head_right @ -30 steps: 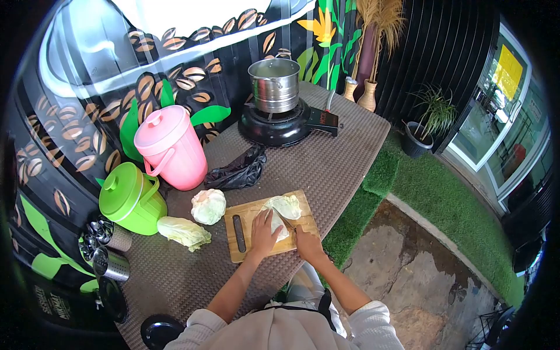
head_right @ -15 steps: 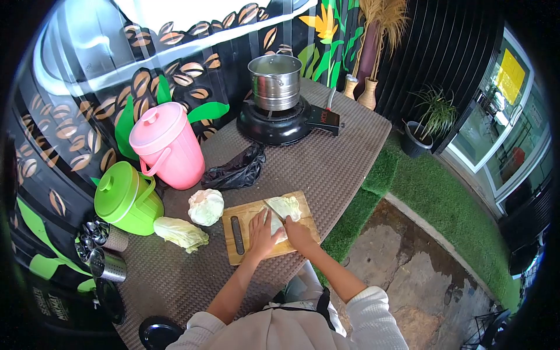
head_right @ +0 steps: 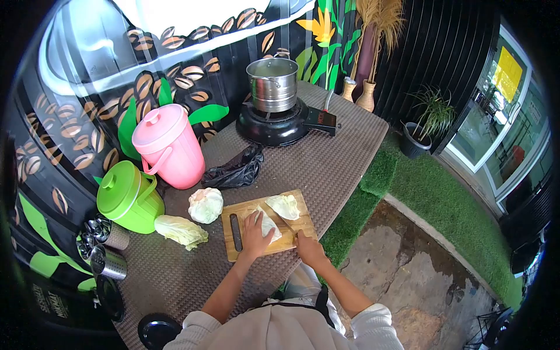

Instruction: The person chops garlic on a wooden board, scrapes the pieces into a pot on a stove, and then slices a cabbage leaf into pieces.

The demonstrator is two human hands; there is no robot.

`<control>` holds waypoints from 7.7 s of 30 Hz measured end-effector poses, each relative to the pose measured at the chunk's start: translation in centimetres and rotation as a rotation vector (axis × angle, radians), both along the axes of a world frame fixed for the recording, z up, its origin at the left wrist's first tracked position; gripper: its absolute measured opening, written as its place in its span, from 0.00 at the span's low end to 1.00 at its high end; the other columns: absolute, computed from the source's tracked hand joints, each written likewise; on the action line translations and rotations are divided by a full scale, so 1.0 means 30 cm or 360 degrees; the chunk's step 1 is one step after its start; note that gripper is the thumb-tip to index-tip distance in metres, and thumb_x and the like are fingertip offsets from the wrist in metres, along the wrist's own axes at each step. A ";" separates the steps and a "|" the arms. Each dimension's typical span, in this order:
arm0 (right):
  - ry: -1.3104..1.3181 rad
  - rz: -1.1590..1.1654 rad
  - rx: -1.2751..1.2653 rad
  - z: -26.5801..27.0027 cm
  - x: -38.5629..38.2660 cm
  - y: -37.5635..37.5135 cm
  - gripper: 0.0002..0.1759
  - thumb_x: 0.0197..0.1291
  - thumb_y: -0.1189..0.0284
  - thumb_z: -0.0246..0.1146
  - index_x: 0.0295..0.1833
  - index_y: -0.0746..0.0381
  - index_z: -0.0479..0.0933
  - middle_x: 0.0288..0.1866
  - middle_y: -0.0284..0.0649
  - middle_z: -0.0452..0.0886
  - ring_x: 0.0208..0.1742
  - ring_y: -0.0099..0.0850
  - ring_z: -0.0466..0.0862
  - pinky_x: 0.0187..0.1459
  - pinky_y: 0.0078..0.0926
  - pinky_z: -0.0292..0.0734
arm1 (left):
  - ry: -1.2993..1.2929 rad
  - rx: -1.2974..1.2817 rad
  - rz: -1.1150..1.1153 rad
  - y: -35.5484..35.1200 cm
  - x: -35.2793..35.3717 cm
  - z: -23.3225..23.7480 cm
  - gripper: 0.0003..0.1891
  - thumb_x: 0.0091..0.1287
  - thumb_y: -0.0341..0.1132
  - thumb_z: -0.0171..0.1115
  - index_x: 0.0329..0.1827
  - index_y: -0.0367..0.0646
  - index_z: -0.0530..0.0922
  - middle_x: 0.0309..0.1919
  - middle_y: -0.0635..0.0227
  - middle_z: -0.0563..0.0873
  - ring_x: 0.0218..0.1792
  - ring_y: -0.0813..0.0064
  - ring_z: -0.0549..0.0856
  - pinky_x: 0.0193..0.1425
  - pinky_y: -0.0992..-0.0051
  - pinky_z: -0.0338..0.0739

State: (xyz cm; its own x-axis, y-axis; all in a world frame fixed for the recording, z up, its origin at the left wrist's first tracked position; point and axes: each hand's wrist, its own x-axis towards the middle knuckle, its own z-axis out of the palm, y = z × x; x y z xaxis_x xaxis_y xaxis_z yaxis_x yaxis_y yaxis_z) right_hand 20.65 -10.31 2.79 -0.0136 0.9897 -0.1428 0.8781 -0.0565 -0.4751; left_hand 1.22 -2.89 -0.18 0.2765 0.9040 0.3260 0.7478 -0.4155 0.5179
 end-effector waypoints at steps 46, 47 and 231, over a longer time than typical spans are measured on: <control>0.1018 -0.0320 0.0465 -0.132 -0.099 -0.047 0.16 0.73 0.64 0.50 0.38 0.67 0.67 0.19 0.46 0.73 0.24 0.42 0.80 0.28 0.38 0.72 | -0.0322 0.0574 0.0341 0.106 -0.273 0.207 0.20 0.59 0.27 0.62 0.56 0.45 0.77 0.57 0.58 0.77 0.57 0.57 0.75 0.62 0.56 0.64; 0.1101 -0.0457 0.0334 -0.089 -0.102 -0.056 0.16 0.73 0.63 0.49 0.39 0.66 0.67 0.19 0.46 0.74 0.23 0.43 0.80 0.27 0.38 0.72 | -0.0343 0.0388 0.0038 0.099 -0.231 0.191 0.22 0.60 0.27 0.61 0.60 0.44 0.75 0.58 0.57 0.77 0.57 0.56 0.75 0.62 0.55 0.64; -0.0290 -0.0313 0.0151 -0.085 -0.122 0.003 0.15 0.63 0.69 0.56 0.50 0.65 0.64 0.27 0.53 0.83 0.29 0.49 0.86 0.28 0.44 0.82 | -0.0540 0.0133 -0.0347 0.025 0.144 -0.032 0.05 0.62 0.22 0.60 0.39 0.32 0.82 0.41 0.56 0.84 0.50 0.56 0.81 0.73 0.55 0.61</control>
